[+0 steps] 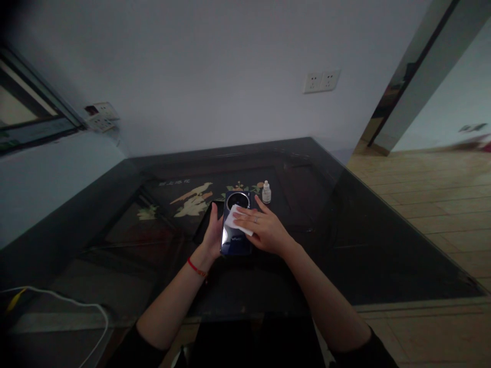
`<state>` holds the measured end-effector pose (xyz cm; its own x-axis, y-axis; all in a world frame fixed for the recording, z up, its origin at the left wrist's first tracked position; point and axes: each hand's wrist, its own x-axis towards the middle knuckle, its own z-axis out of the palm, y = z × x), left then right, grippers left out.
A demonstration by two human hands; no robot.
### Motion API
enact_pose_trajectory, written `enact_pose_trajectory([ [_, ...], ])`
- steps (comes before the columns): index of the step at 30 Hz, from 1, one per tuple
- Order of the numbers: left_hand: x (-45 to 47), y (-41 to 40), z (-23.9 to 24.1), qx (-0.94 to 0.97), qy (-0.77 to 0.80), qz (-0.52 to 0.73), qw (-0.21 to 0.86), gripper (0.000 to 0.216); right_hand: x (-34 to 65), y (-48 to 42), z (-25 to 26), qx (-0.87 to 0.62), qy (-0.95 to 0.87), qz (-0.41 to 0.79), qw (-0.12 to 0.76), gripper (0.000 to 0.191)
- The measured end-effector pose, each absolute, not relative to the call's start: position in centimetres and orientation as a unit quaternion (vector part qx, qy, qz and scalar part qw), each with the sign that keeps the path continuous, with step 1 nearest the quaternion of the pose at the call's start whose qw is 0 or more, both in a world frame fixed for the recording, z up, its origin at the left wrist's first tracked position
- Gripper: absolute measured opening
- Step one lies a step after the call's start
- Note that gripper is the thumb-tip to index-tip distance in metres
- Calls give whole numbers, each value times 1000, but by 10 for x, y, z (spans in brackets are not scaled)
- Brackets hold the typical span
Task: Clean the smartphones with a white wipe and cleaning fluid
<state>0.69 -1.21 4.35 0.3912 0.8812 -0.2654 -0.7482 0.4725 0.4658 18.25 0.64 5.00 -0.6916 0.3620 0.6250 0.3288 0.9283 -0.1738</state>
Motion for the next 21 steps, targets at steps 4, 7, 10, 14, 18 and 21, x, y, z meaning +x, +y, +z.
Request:
enact_pose_trajectory([
  [4,7,-13,48,145,225,495,827,71,192,10,48,-263,-851,42,454,42],
  [7,12,-16,49,147,205,472,845,74,190,8,47,-316,-788,28,528,44],
  [10,16,-18,46,133,230,473,840,69,179,6,47,-274,-840,3,468,44],
  [14,17,-15,41,102,266,479,830,75,164,4,43,-221,-900,-1,375,42],
  [18,9,-9,44,107,229,516,819,80,161,-3,39,-159,-925,31,345,38],
  [21,2,-4,47,117,222,555,793,80,162,-10,40,-104,-925,93,353,34],
])
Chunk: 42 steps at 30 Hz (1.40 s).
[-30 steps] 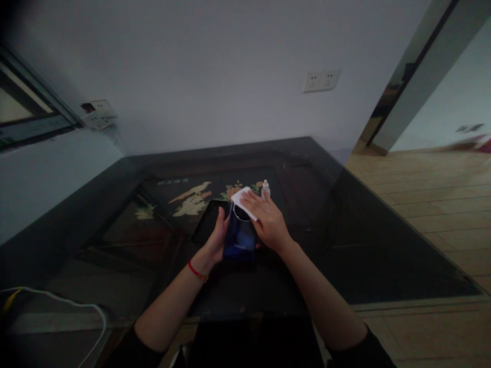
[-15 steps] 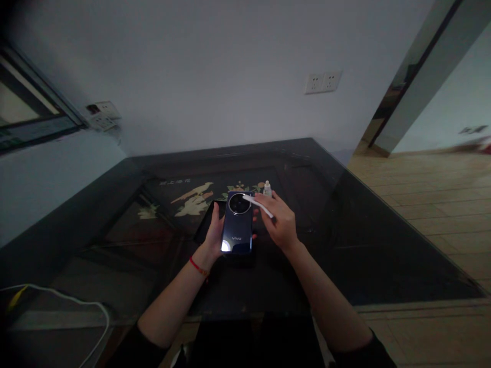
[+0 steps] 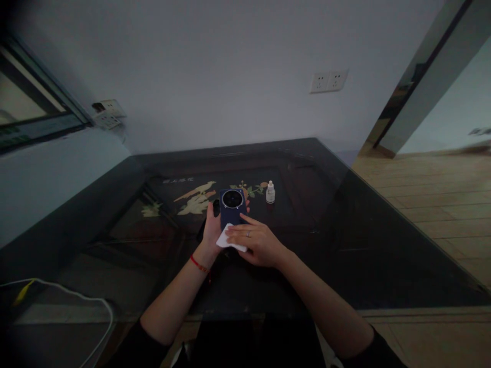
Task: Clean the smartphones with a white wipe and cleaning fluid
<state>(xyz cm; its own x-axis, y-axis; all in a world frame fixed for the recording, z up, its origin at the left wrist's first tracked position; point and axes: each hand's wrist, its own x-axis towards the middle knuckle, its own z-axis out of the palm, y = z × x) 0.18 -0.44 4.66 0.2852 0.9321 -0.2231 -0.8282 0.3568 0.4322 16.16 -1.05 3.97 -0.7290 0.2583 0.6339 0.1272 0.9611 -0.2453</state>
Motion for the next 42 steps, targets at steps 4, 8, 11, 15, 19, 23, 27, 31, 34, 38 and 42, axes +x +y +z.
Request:
enact_pose_trajectory([
  [4,-1,-3,48,113,233,569,781,78,164,-14,44,-151,-877,181,418,31],
  [8,6,-7,47,115,226,544,800,76,166,-6,41,-296,-806,135,495,36],
  [11,9,-8,45,107,230,525,812,76,164,1,36,-261,-853,98,442,37],
  [15,3,-4,40,116,216,518,819,82,165,0,38,-180,-903,109,374,36],
  [19,-4,0,40,140,204,540,804,83,176,-8,55,-128,-911,225,322,32],
  [23,-5,-2,44,150,199,545,800,82,186,-8,64,-190,-855,300,377,26],
  [27,-1,-7,48,144,216,527,809,75,187,3,54,-291,-808,192,475,34],
  [31,2,-8,48,141,229,520,811,72,186,12,44,-241,-878,114,398,41],
  [34,1,-5,48,146,218,525,810,76,189,9,49,-190,-907,123,354,42],
  [38,-2,-3,49,140,210,536,806,81,193,0,63,-149,-911,219,317,35],
  [42,-1,-6,53,140,208,510,822,77,194,0,66,-252,-818,267,443,29],
])
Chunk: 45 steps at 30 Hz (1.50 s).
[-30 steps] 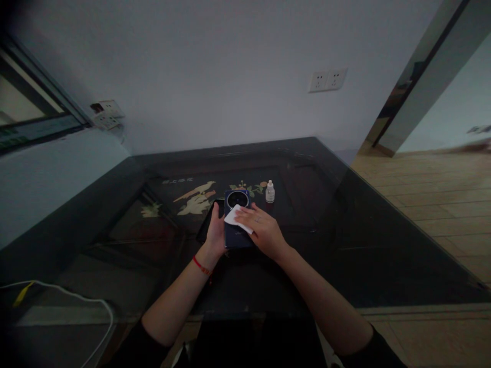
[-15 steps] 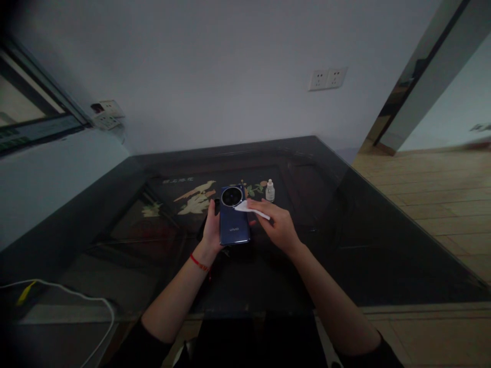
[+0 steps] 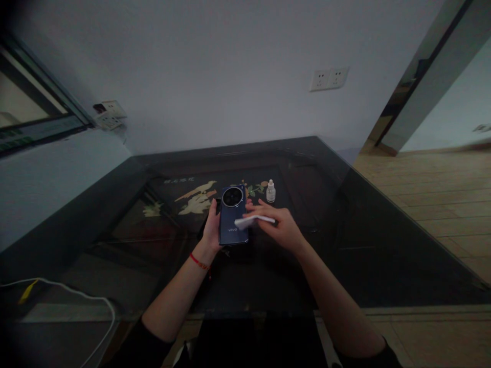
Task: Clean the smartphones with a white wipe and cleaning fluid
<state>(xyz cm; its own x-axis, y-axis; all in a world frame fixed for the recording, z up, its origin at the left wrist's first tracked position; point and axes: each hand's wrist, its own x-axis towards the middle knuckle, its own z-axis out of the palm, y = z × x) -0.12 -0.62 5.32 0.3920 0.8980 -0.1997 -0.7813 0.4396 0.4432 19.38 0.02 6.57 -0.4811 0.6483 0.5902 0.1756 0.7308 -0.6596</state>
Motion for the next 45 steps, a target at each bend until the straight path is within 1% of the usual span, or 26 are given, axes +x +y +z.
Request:
enact_pose_trajectory([
  [2,3,-10,54,151,192,485,840,75,193,5,60,-344,-740,204,540,32],
  [3,5,-12,54,157,181,470,850,74,193,7,57,-372,-720,161,564,33],
  [4,8,-14,53,162,172,455,858,73,193,10,54,-383,-718,120,568,35],
  [6,12,-16,50,165,162,433,872,70,194,14,48,-366,-759,55,536,37],
  [9,13,-15,45,160,166,440,868,64,196,16,46,-325,-819,11,473,37],
  [11,11,-12,43,155,179,461,855,63,197,15,48,-303,-840,15,449,35],
  [14,5,-8,44,148,198,481,841,67,199,12,53,-282,-850,75,439,32],
  [15,4,-7,45,147,201,485,838,68,199,11,55,-291,-837,95,454,30],
  [17,5,-9,48,150,198,491,835,69,198,10,55,-338,-782,105,513,31],
  [19,9,-12,49,158,193,490,835,68,196,10,54,-380,-729,75,565,34],
  [20,12,-14,49,164,194,485,837,67,194,10,53,-385,-725,55,568,36],
  [22,18,-17,47,172,208,471,840,65,189,10,50,-362,-765,25,532,42],
  [26,25,-19,42,164,273,473,822,61,183,8,49,-269,-871,-1,411,48],
  [28,25,-18,41,155,284,483,814,62,184,7,49,-225,-898,-5,378,47],
  [29,23,-17,41,154,278,487,813,63,185,8,50,-214,-901,-9,378,45],
  [32,21,-17,43,165,253,482,822,65,190,10,50,-256,-871,-20,418,40],
  [34,21,-18,43,177,252,467,829,65,192,12,50,-294,-850,-20,436,41],
  [37,24,-21,42,193,269,452,828,62,190,12,50,-284,-859,-5,426,44],
  [42,26,-25,41,226,282,438,823,61,187,11,51,-313,-819,34,480,37],
  [45,27,-28,44,241,292,435,817,56,183,10,55,-304,-824,53,475,36],
])
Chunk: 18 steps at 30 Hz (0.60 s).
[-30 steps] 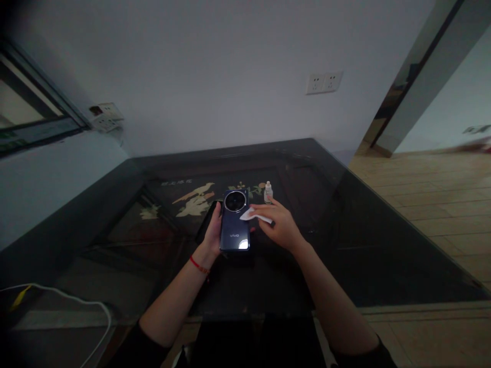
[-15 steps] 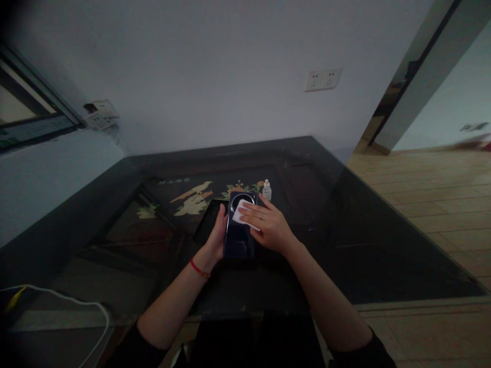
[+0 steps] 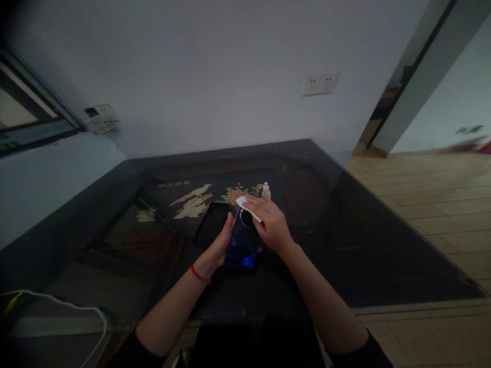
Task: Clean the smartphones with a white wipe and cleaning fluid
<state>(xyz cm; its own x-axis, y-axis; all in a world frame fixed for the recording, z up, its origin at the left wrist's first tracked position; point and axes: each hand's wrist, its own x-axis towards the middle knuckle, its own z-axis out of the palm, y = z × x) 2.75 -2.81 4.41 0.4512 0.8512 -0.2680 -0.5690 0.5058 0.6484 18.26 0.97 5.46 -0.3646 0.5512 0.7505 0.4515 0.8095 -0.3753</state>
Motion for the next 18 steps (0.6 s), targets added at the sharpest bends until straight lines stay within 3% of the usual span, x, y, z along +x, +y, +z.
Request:
enact_pose_trajectory([
  [10,26,-29,49,219,255,437,834,56,191,9,61,-409,-727,206,512,29],
  [15,27,-27,49,224,239,452,830,60,189,10,56,-411,-731,94,537,30],
  [18,31,-29,49,215,260,468,817,54,182,7,54,-339,-804,19,489,33],
])
